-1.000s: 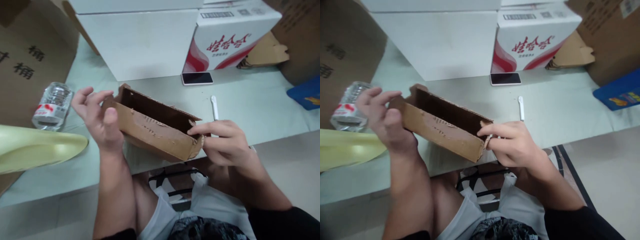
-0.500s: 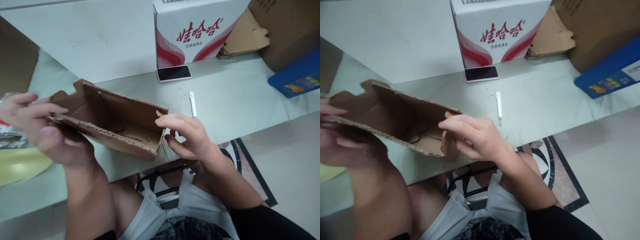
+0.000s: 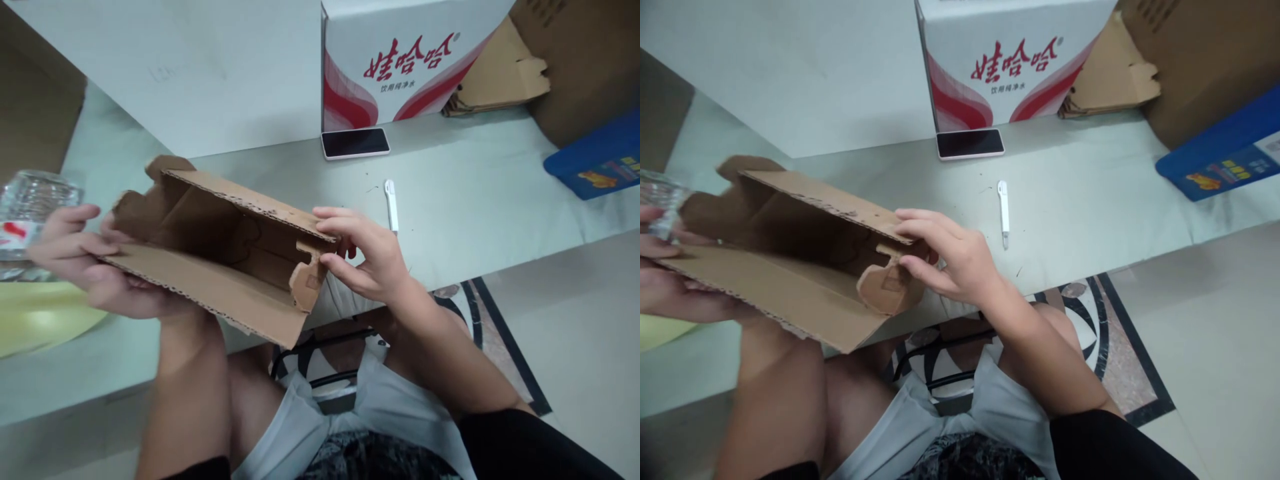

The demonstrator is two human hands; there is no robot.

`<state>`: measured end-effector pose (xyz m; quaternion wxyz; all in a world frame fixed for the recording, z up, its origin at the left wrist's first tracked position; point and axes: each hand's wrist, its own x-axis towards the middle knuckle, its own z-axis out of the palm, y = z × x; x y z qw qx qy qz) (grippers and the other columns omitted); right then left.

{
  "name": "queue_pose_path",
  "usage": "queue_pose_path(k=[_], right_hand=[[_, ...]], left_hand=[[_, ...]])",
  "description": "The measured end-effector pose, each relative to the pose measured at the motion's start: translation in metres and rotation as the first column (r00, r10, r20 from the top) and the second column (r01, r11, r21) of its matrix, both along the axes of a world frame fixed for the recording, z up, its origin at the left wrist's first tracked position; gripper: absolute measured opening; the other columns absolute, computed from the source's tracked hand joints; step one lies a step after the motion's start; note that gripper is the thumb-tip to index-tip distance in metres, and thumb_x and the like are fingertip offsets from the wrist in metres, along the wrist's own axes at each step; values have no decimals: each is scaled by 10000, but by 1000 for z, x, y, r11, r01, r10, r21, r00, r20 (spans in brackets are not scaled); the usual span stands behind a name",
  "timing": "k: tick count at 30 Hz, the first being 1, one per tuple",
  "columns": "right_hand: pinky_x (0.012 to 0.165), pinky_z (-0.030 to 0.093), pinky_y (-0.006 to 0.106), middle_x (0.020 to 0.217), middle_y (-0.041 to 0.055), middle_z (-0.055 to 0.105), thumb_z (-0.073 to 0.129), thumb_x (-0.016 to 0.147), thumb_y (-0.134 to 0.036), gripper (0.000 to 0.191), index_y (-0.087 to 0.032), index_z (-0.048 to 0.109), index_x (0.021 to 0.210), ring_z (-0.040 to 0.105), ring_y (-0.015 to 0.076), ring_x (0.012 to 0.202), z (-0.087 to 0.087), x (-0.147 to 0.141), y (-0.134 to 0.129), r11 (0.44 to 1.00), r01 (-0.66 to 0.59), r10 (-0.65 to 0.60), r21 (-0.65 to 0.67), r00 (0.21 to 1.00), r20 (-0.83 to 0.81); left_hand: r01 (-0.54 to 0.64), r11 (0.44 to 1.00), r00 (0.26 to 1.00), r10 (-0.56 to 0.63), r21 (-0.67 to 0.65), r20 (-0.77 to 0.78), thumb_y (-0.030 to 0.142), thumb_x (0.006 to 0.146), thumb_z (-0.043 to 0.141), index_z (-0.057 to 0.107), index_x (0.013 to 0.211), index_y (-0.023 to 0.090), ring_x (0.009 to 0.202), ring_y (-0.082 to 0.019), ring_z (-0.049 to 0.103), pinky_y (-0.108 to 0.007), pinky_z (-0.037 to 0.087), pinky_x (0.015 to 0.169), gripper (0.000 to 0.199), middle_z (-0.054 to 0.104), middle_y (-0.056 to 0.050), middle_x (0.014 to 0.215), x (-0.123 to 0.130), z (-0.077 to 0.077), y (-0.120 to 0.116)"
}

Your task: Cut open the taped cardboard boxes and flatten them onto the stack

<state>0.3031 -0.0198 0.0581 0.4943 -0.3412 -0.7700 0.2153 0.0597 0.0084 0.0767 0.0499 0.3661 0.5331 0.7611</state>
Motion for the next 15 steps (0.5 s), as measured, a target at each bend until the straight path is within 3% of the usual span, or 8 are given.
queue_pose_path(k=[2, 5, 10, 13, 15], right_hand=[[616, 607, 253, 1376, 111, 703, 611, 989, -353, 220, -225, 618, 1168, 681, 101, 741, 0, -2, 0, 997, 57, -56, -59, 998, 18], [572, 572, 263, 1261, 78, 741, 618, 963, -333, 209, -234, 607, 1146, 583, 72, 582, -2, -5, 2, 977, 153, -150, -149, 988, 26], [465, 436, 256, 1052, 22, 725, 592, 988, -371, 152, -244, 569, 1068, 451, 44, 471, -6, -13, 5, 926, 281, -299, -251, 954, -36], [432, 333, 234, 821, -18, 605, 499, 1047, -451, 251, -238, 508, 916, 421, 51, 485, -6, -18, 6, 900, 331, -380, -285, 915, -136], [451, 335, 232, 755, -29, 521, 489, 1052, -477, 301, -238, 467, 870, 413, 61, 512, -6, -21, 7, 881, 383, -438, -279, 882, -172]], left_hand=[[-34, 990, 997, 42, 134, -61, 184, 853, 295, 335, 767, 260, 1146, -224, 560, -492, 453, 1161, 122, 460, -90, 1023, 1, -4, -1], [29, 989, 995, -15, 144, -94, 375, 807, 437, 295, 740, 253, 1134, -240, 535, -461, 466, 1110, 199, 455, -70, 989, 2, -8, -2], [125, 967, 988, -102, 223, -114, 442, 758, 500, 291, 749, 263, 1053, -245, 527, -451, 448, 1105, 275, 363, -55, 890, 1, -7, -3], [192, 952, 977, -163, 238, -137, 378, 754, 529, 306, 755, 258, 872, -199, 549, -386, 519, 877, 253, 410, -43, 900, 1, -7, -4], [248, 937, 966, -222, 244, -129, 343, 747, 530, 333, 776, 251, 713, -149, 518, -355, 490, 728, 220, 441, -38, 945, 1, -8, -3]])
